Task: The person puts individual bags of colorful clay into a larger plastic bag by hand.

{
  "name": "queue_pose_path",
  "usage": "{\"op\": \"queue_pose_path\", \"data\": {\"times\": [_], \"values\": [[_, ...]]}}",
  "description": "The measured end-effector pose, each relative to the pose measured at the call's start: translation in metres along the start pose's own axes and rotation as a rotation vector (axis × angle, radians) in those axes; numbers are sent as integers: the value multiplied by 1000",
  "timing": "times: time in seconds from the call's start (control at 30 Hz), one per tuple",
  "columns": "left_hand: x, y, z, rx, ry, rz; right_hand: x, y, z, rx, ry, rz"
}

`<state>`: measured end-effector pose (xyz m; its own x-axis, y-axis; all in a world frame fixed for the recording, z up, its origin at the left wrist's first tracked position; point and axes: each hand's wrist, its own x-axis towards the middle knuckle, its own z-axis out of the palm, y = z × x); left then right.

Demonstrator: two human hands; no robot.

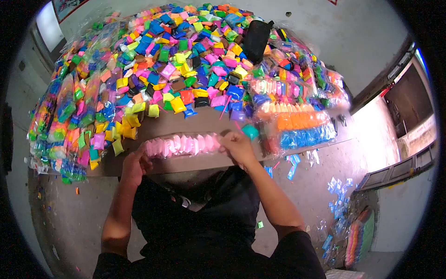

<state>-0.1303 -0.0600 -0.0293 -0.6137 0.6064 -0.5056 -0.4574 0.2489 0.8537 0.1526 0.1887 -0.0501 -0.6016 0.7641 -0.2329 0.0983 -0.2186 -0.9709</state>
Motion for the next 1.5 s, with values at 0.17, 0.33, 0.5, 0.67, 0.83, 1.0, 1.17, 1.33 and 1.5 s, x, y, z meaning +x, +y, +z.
{"op": "queue_pose_path", "data": {"times": [0.17,0.33,0.5,0.67,0.83,1.0,1.17,1.33,1.5], "values": [[0,-2,-7,-123,-103,-134,-1,-20,0,21,-44,305],[15,-13,-20,-276,-267,-97,3,-15,-5,100,-115,384],[23,-18,-43,11,-405,124,9,-3,-17,361,-199,306],[50,-38,-60,63,-390,266,14,-5,-22,268,-247,269],[37,-29,-47,32,-319,249,19,15,-33,217,-339,144],[34,-31,-40,64,-225,333,26,39,-43,194,-308,7],[30,-28,-33,335,-148,532,23,37,-32,100,-240,-166],[32,-31,-35,317,-175,552,14,11,-29,108,-236,123],[29,-26,-31,225,-162,412,7,-14,-19,99,-287,300]]}}
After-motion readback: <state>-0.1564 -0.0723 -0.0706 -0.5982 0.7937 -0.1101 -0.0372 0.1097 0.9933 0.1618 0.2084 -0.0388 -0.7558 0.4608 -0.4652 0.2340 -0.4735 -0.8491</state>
